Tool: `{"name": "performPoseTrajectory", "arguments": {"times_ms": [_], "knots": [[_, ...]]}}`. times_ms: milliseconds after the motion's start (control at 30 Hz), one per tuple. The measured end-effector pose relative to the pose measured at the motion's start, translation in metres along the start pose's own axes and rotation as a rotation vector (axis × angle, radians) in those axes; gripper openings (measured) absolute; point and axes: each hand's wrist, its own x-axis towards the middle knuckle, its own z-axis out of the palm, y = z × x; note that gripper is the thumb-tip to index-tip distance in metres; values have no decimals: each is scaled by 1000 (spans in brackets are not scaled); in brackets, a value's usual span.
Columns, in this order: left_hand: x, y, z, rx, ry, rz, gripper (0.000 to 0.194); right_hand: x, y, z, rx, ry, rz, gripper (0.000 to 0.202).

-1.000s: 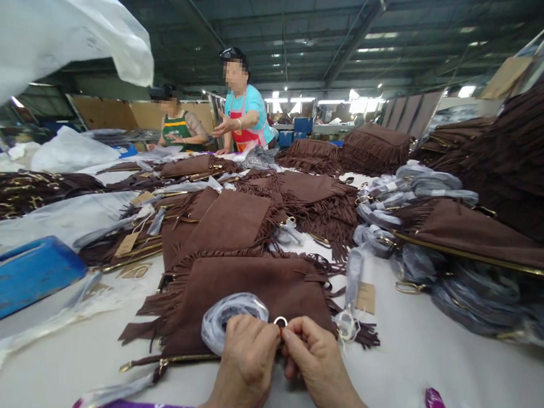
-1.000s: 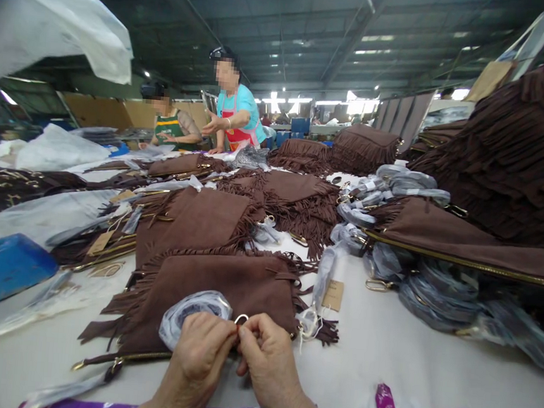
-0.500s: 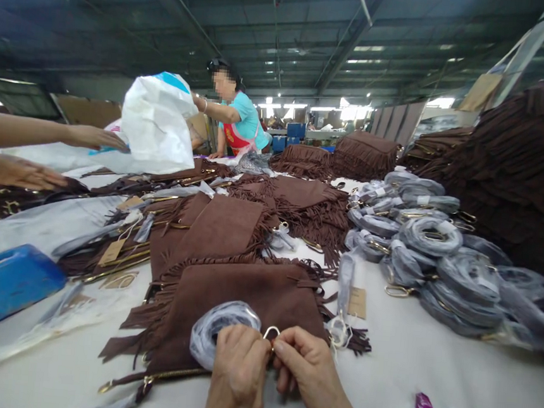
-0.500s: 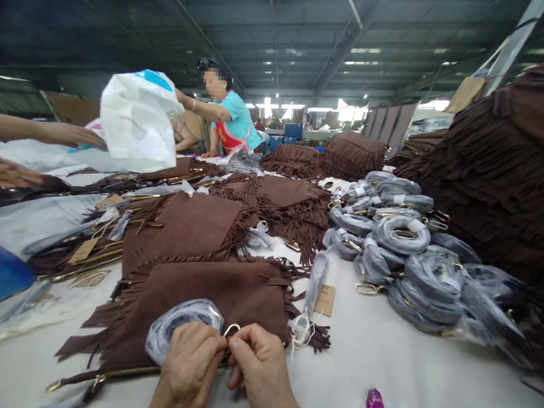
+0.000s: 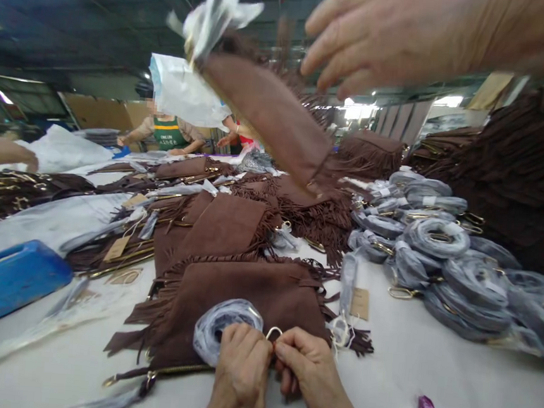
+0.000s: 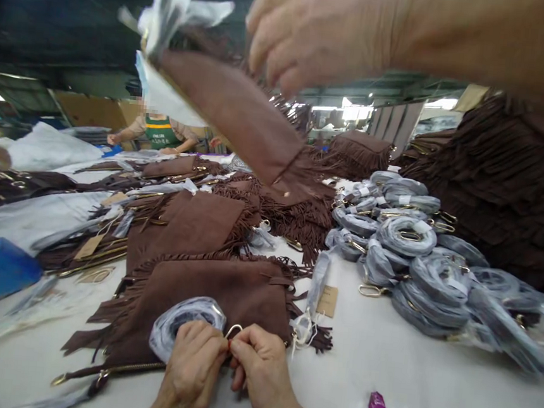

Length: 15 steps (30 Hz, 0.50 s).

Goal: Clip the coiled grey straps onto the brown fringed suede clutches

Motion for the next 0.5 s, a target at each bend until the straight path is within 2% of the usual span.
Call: {"name": "performPoseTrajectory", "arguments": {"times_ms": [200, 267, 333, 433, 500], "knots": [[4, 1, -1, 20, -10, -1, 24, 2, 2, 1, -63, -15, -60, 34], [11, 2, -12, -30, -60, -16, 23, 1, 4, -2, -125, -30, -102, 33], [15, -3, -30, -114, -99, -27, 18, -4, 4, -7, -246, -15, -180, 29], [8, -23, -63, -108, -73, -70, 32, -13, 2, -11, -580, 36, -494, 23], [-4, -41, -79, -33, -65, -141, 40, -18, 0, -6, -844, 1, -747, 25]]}}
